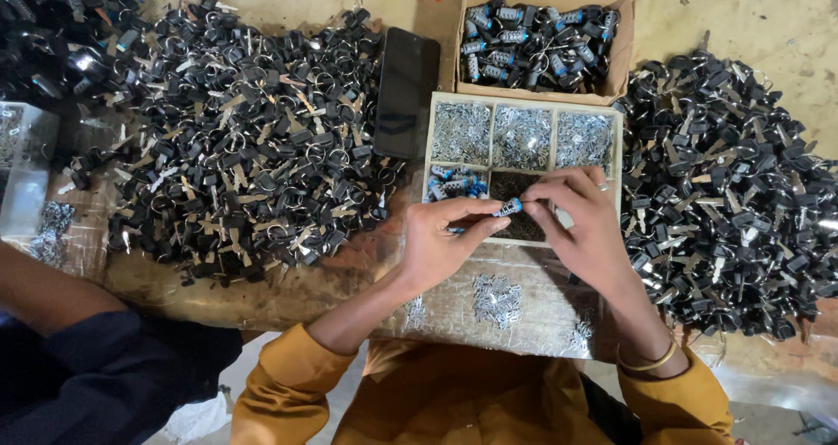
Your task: The person picks small blue-and-white cylindrical components and metal fittings from a compartment tray and assembles them together by hand, placing finished pieces into a box while large piles of similar keychain parts sit on the worktable.
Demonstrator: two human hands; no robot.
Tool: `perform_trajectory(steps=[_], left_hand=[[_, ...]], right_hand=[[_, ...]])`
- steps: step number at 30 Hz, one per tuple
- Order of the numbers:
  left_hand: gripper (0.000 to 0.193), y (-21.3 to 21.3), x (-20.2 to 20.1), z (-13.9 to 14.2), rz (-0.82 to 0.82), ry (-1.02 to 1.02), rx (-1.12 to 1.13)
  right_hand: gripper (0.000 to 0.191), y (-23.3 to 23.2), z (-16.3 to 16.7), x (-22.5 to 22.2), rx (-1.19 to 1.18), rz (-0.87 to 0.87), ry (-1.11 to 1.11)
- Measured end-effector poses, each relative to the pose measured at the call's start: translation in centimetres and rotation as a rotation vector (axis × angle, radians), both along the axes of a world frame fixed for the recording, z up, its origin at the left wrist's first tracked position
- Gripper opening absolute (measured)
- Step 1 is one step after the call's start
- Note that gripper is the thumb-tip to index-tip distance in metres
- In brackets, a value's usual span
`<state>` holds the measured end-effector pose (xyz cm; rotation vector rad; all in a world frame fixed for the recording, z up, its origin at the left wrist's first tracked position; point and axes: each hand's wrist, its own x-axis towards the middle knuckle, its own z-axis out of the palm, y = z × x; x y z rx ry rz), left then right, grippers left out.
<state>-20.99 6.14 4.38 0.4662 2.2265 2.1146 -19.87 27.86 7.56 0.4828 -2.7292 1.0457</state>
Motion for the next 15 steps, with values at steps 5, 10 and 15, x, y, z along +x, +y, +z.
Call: perform_trajectory(steps=[5, 10, 15], left_hand=[[0.021, 0.1, 0.0, -0.1, 0.006, 0.052, -0.057], [0.022, 0.1, 0.0, -0.5, 0.015, 0.113, -0.089], [0.021, 0.0, 0.1, -0.7, 0.005, 0.115, -0.113]], right_hand=[[0.012, -0.9, 0.4, 0.6, -0.327, 0.058, -0.07], [0.015, -1.3, 0.9, 0.6, -0.22, 0.097, -0.038], [0.014, -1.3, 0.8, 0.8, -0.113, 0.104, 0.012]])
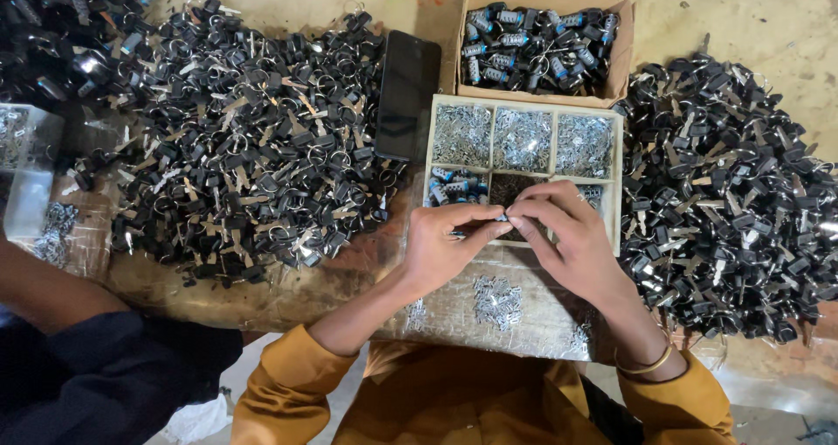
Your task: The person picks small blue-and-white cylindrical components and metal fittings from a compartment tray and assembles them together by hand, placing finished pieces into a box while large piles of similar keychain parts sit on the worktable.
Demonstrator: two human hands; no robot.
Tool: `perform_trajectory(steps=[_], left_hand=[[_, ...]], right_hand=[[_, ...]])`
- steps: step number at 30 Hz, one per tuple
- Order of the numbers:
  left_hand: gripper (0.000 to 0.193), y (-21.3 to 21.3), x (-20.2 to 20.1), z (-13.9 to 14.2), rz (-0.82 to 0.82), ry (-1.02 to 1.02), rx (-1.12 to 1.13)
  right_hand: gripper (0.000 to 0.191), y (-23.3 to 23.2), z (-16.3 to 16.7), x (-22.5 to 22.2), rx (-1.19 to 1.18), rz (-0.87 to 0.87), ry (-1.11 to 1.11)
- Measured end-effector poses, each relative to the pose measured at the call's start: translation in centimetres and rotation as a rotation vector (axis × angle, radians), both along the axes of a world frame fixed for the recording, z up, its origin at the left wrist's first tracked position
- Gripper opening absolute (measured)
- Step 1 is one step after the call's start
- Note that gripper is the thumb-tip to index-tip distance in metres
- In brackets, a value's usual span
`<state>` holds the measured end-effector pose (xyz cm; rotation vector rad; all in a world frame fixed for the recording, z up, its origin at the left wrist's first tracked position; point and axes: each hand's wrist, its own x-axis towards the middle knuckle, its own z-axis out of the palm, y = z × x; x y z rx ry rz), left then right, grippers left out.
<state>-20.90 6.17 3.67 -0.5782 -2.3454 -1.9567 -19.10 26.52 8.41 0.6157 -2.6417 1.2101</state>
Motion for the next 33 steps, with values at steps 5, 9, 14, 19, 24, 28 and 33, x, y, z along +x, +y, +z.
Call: perform_trajectory(steps=[5, 9, 14, 19, 24, 28, 33], left_hand=[[0.022, 0.0, -0.2, 0.0, -0.016, -0.042, 0.019], [0.02, 0.0, -0.1, 0.4, -0.012, -0.046, 0.078], [0.02, 0.0, -0.3, 0.8, -0.026, -0.004, 0.122], [0.02, -0.2, -0.4, 1.1, -0.022, -0.011, 0.099], [0.019, -0.2, -0.3, 1.2, -0.039, -0.025, 0.091], [0.019, 0.0, -0.2, 1.2, -0.05, -0.008, 0.097], [0.018, 0.1, -0.1, 0.9, -0.04, -0.039, 0.076]], right_hand=[[0.017, 1.0, -0.7, -0.2, -0.024, -0.04, 0.003], [0.013, 1.2, -1.7, -0.7, 0.358, -0.205, 0.076], [0.012, 1.0, -2.3, -0.5, 0.438, -0.169, 0.002], [0.01, 1.4, -1.5, -0.7, 0.389, -0.207, 0.004], [0.012, 1.3, -1.1, -0.7, 0.022, -0.203, 0.009], [0.005, 0.7, -1.6, -0.4, -0.297, -0.056, -0.18], [0.007, 0.2, -2.1, -0.1, -0.283, -0.054, -0.207]])
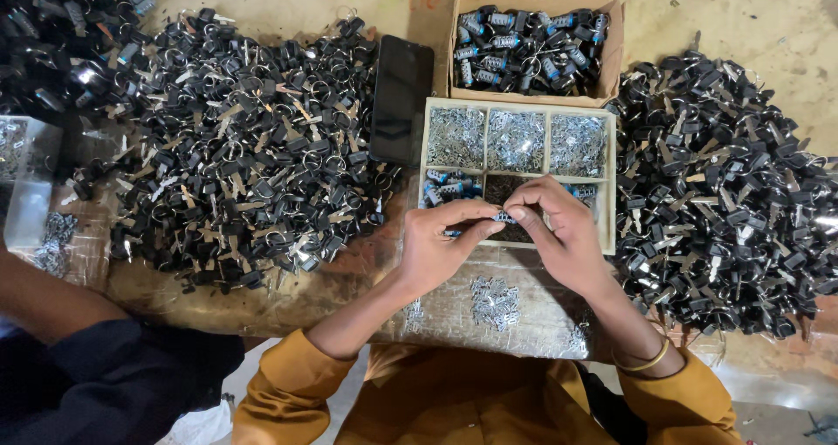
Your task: The person picks small blue-and-white cylindrical components and metal fittings from a compartment tray and assembles them together by hand, placing finished pieces into a box while large piles of similar keychain parts sit on the worktable.
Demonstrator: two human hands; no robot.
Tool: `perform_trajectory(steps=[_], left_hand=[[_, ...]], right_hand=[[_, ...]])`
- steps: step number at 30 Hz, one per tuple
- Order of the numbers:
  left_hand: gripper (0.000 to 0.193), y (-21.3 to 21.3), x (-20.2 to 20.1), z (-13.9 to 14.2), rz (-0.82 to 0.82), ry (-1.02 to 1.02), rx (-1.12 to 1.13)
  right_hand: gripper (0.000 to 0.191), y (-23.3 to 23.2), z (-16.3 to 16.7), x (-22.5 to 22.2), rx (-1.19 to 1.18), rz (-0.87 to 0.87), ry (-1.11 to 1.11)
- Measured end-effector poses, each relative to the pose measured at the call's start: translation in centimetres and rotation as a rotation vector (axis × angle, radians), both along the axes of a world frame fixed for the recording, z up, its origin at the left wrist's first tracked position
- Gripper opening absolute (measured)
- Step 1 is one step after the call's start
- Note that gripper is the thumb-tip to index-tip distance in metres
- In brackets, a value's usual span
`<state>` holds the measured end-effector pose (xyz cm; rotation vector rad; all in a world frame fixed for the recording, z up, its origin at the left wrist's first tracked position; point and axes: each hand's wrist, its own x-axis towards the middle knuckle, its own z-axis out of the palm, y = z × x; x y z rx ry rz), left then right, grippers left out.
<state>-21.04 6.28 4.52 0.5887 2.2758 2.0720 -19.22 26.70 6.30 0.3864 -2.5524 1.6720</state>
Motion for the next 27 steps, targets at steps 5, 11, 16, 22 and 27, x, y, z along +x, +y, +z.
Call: perform_trajectory(steps=[5, 11, 16, 22, 27], left_hand=[[0.018, -0.03, -0.06, -0.17, -0.004, 0.026, -0.038], [0.018, -0.04, 0.1, -0.19, 0.004, -0.008, -0.042], [0.018, -0.15, 0.2, -0.34, 0.005, -0.015, -0.041], [0.018, -0.11, 0.21, -0.52, 0.003, -0.021, -0.023], [0.017, -0.07, 0.28, -0.58, 0.018, -0.029, -0.02]], right_hand=[[0.009, -0.4, 0.16, 0.01, 0.016, -0.029, -0.004], [0.011, -0.27, 0.57, 0.12, 0.059, 0.006, 0.057], [0.01, 0.03, 0.35, 0.22, -0.029, -0.011, -0.036], [0.011, -0.25, 0.29, 0.28, -0.008, -0.018, -0.044], [0.019, 0.32, 0.88, -0.1, 0.011, 0.075, 0.085]])
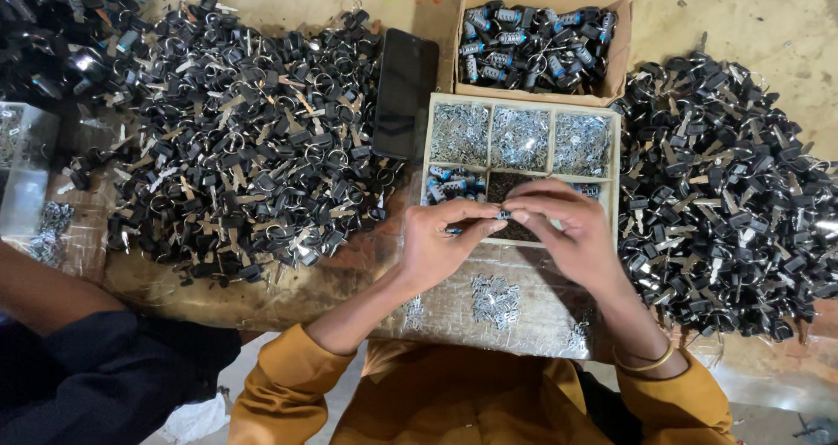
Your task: The person picks small blue-and-white cylindrical components and metal fittings from a compartment tray and assembles them together by hand, placing finished pieces into a box while large piles of similar keychain parts sit on the worktable.
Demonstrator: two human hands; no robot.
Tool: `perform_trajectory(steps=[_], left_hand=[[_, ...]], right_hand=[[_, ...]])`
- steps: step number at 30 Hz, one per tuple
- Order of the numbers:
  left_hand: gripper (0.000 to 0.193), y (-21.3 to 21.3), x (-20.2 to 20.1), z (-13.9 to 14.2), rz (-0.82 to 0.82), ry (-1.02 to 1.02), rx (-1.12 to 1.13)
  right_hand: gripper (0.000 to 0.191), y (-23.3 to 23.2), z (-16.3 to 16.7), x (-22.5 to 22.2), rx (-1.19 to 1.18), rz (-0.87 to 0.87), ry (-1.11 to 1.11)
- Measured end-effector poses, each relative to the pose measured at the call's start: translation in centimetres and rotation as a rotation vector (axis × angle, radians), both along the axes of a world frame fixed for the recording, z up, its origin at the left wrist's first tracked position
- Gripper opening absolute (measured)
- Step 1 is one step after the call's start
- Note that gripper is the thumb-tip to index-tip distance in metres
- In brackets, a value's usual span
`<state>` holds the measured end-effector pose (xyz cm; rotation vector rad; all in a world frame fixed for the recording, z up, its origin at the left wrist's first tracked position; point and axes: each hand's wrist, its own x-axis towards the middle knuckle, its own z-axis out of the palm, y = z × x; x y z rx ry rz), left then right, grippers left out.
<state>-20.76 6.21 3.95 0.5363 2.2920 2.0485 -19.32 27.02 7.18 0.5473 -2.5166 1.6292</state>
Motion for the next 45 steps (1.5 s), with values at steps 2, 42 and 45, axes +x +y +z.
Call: perform_trajectory(steps=[2, 42, 45], left_hand=[[0.016, -0.1, -0.1, 0.0, -0.006, 0.045, 0.019], [0.014, -0.2, 0.0, -0.3, 0.007, 0.054, -0.03], [0.014, -0.2, 0.0, -0.3, 0.011, 0.056, -0.028]], right_hand=[[0.018, 0.4, 0.1, -0.1, 0.161, -0.197, -0.005], [0.007, -1.4, -2.6, 0.8, -0.193, -0.218, -0.233], [0.007, -1.4, -2.7, 0.9, -0.187, -0.232, -0.236]])
